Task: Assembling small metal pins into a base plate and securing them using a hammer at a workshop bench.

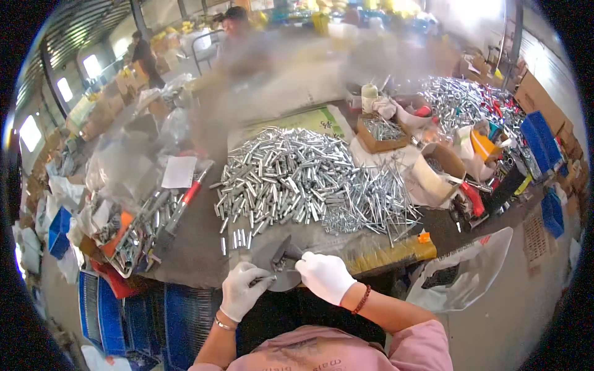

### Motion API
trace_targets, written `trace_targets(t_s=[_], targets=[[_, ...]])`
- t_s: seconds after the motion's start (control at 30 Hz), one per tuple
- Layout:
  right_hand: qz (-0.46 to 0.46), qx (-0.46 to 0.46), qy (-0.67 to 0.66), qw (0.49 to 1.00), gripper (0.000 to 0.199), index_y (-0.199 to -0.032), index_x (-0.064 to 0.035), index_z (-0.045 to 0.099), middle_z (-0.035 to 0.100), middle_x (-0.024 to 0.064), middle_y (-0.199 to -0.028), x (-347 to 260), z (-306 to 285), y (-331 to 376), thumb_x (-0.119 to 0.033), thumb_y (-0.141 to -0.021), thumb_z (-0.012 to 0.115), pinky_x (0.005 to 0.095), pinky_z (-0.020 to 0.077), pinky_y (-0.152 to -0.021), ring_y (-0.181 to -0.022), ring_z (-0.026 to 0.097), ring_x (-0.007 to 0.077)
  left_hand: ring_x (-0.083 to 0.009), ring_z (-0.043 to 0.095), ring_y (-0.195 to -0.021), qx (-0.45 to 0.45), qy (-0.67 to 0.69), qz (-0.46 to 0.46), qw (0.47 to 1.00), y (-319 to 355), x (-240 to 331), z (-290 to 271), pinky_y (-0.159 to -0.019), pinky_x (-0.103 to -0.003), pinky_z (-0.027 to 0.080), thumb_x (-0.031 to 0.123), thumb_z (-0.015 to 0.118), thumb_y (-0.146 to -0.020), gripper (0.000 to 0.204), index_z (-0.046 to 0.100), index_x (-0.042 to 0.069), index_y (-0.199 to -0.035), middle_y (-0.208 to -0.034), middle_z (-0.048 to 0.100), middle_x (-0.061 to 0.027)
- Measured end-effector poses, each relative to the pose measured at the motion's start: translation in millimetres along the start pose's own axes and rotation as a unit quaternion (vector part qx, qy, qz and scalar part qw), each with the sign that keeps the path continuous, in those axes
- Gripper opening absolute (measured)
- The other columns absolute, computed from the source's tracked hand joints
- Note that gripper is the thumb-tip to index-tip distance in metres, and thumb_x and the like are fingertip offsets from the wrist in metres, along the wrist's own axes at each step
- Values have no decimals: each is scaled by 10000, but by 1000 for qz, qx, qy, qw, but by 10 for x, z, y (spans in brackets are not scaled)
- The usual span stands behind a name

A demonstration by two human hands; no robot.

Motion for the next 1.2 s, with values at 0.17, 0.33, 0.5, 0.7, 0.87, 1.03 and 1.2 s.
trace_targets(t_s=[0.17,0.33,0.5,0.7,0.87,1.03,1.2], targets=[[-31,73,-59,995,54,-900,-151,711,643,52,-881,-295,-331,40,-120,-861,731,400,582,-644,-741,702,283,-297,709,-812,32,12,38,999,-45,-26,-32,-715,-414,559,200,860,-843,127,817,122,-934,-892,713,-85],[-31,91,-83,992,87,-905,-143,733,676,44,-889,-216,-251,-1,-88,-840,755,383,588,-662,-765,710,276,-301,703,-834,36,-5,44,998,-100,-55,-13,-732,-416,553,192,854,-845,126,812,122,-942,-902,712,-80],[-25,101,-95,990,88,-912,-139,733,674,45,-895,-222,-175,-4,-81,-850,751,382,586,-666,-766,707,279,-300,696,-858,44,-9,34,998,-81,-37,-27,-756,-410,545,176,847,-847,137,810,121,-967,-909,707,-73],[-37,95,-95,990,89,-925,-140,732,663,44,-897,-239,-130,78,-85,-856,749,392,579,-664,-758,698,281,-292,695,-860,49,-7,34,998,-44,5,-20,-762,-399,545,166,844,-844,163,813,124,-999,-907,703,-76],[-38,82,-86,992,82,-930,-141,732,652,49,-885,-231,-113,93,-98,-862,746,397,578,-666,-766,696,283,-285,696,-861,48,0,29,998,-30,1,-23,-768,-393,546,166,847,-844,168,816,127,-1004,-913,703,-74],[-36,72,-77,994,63,-929,-142,727,645,52,-881,-226,-88,108,-118,-872,739,405,578,-669,-773,694,287,-281,697,-863,53,-7,27,998,-19,-19,-2,-768,-393,547,173,851,-844,174,819,131,-1010,-918,705,-69],[-51,52,-66,995,58,-940,-130,694,632,66,-907,-248,-70,92,-131,-887,718,416,591,-682,-811,704,286,-282,699,-865,50,-5,26,998,-2,-34,5,-770,-393,550,187,852,-849,171,818,133,-1008,-925,708,-71]])
Point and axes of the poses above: each hand's wrist, its own y-axis away from the middle knuckle, its own z-axis out of the palm, x = y × z, the point moved 6 cm from there along -y, towards the middle knuckle
